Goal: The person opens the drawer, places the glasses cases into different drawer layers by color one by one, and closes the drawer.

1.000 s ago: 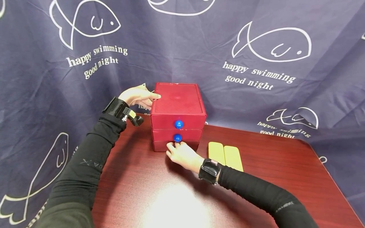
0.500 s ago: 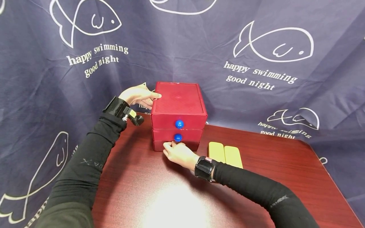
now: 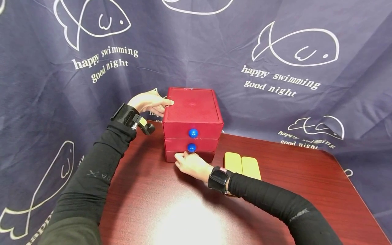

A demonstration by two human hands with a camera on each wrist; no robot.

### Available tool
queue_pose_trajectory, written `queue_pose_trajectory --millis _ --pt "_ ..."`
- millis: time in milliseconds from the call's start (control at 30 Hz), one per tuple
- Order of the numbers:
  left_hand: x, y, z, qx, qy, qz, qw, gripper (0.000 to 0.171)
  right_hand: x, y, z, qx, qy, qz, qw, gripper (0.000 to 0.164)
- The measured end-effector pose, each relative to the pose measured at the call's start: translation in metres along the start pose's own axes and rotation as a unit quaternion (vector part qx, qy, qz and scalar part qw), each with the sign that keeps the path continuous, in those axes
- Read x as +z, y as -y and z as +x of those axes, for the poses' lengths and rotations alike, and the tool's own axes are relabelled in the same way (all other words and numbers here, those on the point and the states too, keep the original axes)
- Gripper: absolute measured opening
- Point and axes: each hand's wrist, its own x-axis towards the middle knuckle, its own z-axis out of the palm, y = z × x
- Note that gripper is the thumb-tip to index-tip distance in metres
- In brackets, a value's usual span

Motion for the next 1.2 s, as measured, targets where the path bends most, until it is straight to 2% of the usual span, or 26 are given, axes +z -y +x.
queue_pose_trajectory --millis 167,400,600,933,1200 --pt "0.000 -0.001 0.000 -0.002 -0.004 -0.002 1.0000 0.052 -0.002 -0.001 -0.001 -0.007 -0.005 0.023 1.000 0.016" --pt "-0.001 0.000 0.000 0.002 0.001 0.008 1.0000 0.052 -0.015 0.002 -0.006 -0.018 -0.002 0.059 0.998 0.013" --pt "-0.002 0.001 0.001 0.003 -0.001 0.000 1.0000 0.053 -0.027 0.008 -0.010 -0.028 0.002 0.068 0.997 0.011" --pt "-0.001 0.001 -0.001 0.003 -0.001 -0.003 1.0000 0.054 -0.042 0.020 -0.018 -0.038 -0.031 0.080 0.996 0.013" --pt "-0.001 0.000 -0.001 0.005 -0.004 -0.006 1.0000 0.056 -0.056 0.030 -0.025 -0.040 -0.019 0.071 0.996 0.013"
